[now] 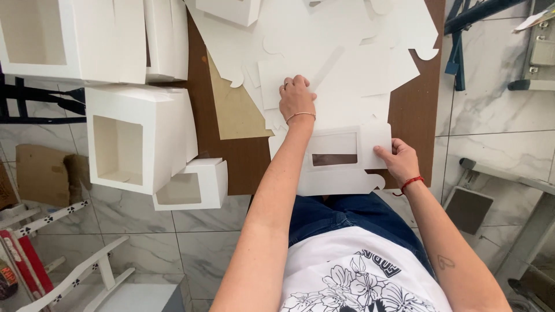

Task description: Folding flat cardboard templates into 3D boxes and stacking them

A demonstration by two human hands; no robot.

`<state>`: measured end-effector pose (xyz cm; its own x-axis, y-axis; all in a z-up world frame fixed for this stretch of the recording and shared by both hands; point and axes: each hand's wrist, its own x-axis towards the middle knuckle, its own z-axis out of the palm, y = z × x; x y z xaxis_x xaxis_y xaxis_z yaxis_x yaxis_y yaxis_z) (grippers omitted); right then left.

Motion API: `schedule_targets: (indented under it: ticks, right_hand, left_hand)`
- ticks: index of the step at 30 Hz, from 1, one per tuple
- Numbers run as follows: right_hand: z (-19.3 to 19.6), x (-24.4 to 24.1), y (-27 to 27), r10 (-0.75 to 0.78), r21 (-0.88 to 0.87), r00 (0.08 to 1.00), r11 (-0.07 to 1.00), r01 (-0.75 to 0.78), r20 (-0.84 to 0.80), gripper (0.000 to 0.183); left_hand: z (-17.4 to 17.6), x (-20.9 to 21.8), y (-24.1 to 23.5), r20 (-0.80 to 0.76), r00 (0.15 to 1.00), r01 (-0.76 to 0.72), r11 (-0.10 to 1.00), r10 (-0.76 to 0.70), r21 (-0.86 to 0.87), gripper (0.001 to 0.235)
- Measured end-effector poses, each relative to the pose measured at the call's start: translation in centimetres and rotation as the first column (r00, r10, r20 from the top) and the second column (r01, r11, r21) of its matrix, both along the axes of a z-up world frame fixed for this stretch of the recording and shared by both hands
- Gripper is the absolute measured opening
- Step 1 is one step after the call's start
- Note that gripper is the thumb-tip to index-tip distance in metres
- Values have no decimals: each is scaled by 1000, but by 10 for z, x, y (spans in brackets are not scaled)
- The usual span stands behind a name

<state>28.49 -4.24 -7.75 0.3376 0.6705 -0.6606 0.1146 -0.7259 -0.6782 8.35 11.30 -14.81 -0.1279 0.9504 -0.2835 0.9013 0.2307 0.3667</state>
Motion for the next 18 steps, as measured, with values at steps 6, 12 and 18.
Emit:
schedule_targets:
  ticks: [6, 12, 18]
  right_hand:
    - [12, -4, 9, -25, -24, 1000, 999, 25, -16, 21]
    - [10, -1, 8, 60, -42, 997, 997, -58, 41, 24]
    - [13, -1, 9, 58, -9, 998, 998, -58, 26, 25]
  left_hand:
    - [40, 15, 5, 53, 996, -71, 995, 75, -66, 38]
    - [22, 13, 3, 39, 999, 2, 996, 2, -85, 19]
    - [25, 10, -4, 45, 997, -61, 998, 60, 35, 24]
